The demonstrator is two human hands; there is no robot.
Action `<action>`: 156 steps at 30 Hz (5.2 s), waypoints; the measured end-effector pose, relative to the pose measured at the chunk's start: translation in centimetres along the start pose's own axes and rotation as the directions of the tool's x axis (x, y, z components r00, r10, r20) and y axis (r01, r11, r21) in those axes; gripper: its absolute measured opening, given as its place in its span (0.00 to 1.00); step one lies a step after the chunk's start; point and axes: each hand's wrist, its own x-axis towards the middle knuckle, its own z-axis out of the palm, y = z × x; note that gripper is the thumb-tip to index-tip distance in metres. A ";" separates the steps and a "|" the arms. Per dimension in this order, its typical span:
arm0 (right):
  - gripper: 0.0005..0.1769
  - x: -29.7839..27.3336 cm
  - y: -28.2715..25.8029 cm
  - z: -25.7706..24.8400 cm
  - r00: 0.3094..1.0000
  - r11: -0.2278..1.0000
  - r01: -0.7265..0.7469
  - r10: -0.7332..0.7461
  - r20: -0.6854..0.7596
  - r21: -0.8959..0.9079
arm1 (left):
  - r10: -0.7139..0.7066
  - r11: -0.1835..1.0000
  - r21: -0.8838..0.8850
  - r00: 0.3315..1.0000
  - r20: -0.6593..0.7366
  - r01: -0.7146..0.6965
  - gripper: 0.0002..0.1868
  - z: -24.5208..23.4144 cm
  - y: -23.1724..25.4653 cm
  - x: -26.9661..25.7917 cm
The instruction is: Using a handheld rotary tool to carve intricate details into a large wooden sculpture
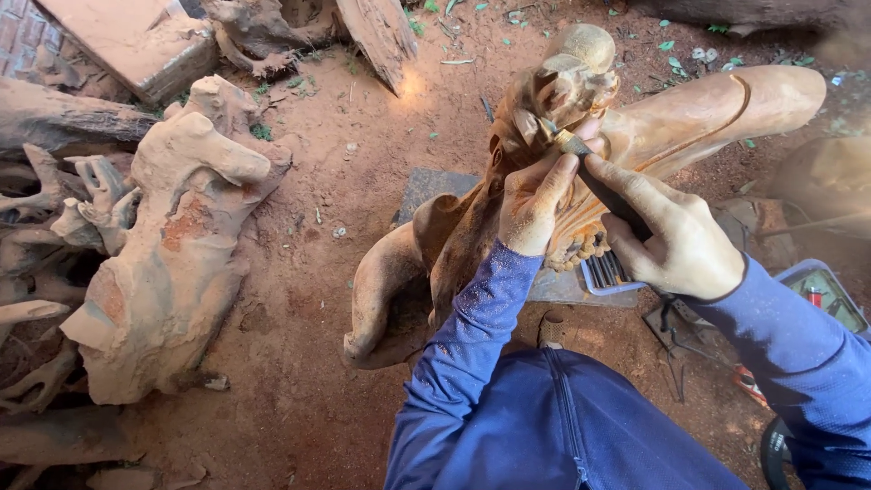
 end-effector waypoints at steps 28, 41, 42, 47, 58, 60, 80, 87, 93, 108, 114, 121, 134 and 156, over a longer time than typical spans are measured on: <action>0.39 1.7 4.6 -3.8 0.975 0.980 0.172 -0.155 0.158 -0.097 | 0.116 0.989 0.109 0.986 -0.121 -0.103 0.13 1.6 -0.5 1.4; 0.39 2.2 6.0 -4.2 0.953 0.965 0.251 -0.233 0.191 -0.074 | 0.046 0.998 0.049 0.957 -0.288 -0.034 0.14 0.4 -4.9 1.5; 0.38 2.1 6.0 -4.1 0.957 0.970 0.232 -0.213 0.200 -0.078 | 0.043 0.999 0.037 0.959 -0.279 -0.034 0.14 0.3 -5.0 1.4; 0.37 2.1 5.3 -3.5 0.946 0.951 0.307 -0.300 0.123 -0.041 | 0.066 0.993 0.110 0.976 -0.209 -0.044 0.16 0.9 -3.1 1.2; 0.38 0.8 5.7 -1.8 0.969 0.972 0.235 -0.235 0.071 0.001 | 0.088 0.987 0.141 0.991 -0.104 -0.072 0.18 1.2 -1.9 0.7; 0.37 0.9 5.4 -1.8 0.969 0.971 0.239 -0.239 0.066 0.008 | 0.083 0.990 0.127 0.989 -0.119 -0.068 0.18 1.0 -2.2 0.6; 0.31 -0.6 2.3 1.4 0.986 0.963 0.119 -0.085 -0.143 0.242 | 0.101 0.968 0.243 0.983 -0.151 -0.062 0.15 2.1 1.7 -0.3; 0.38 -2.1 -2.5 5.9 0.964 0.485 -0.058 0.254 -0.076 0.873 | -0.028 0.937 0.346 0.998 -0.050 0.044 0.08 -0.2 4.0 -2.1; 0.37 0.4 -4.2 6.2 0.952 0.562 -0.034 0.270 -0.144 0.826 | 0.005 0.961 0.277 1.000 -0.018 0.000 0.11 -1.7 4.5 -0.7; 0.37 1.2 -4.1 9.2 0.909 0.621 -0.023 0.339 -0.242 0.783 | -0.092 0.990 0.103 0.996 0.001 0.092 0.12 -4.6 1.2 1.1; 0.36 2.3 -5.8 9.3 0.887 0.655 0.008 0.344 -0.307 0.756 | -0.096 0.994 -0.048 0.995 0.007 0.097 0.10 -3.3 3.2 0.9; 0.35 2.8 -7.5 8.7 0.860 0.684 0.061 0.334 -0.385 0.727 | -0.044 0.996 -0.074 0.997 0.057 0.048 0.09 -1.5 7.0 0.4; 0.35 1.6 -7.3 9.4 0.812 0.644 0.165 0.342 -0.473 0.747 | -0.040 0.976 0.215 0.988 0.149 0.007 0.09 -1.3 7.4 1.1; 0.33 0.8 -3.6 8.1 0.854 0.797 -0.002 0.316 -0.413 0.604 | -0.066 0.919 0.395 0.992 0.108 0.018 0.14 -2.2 4.5 1.1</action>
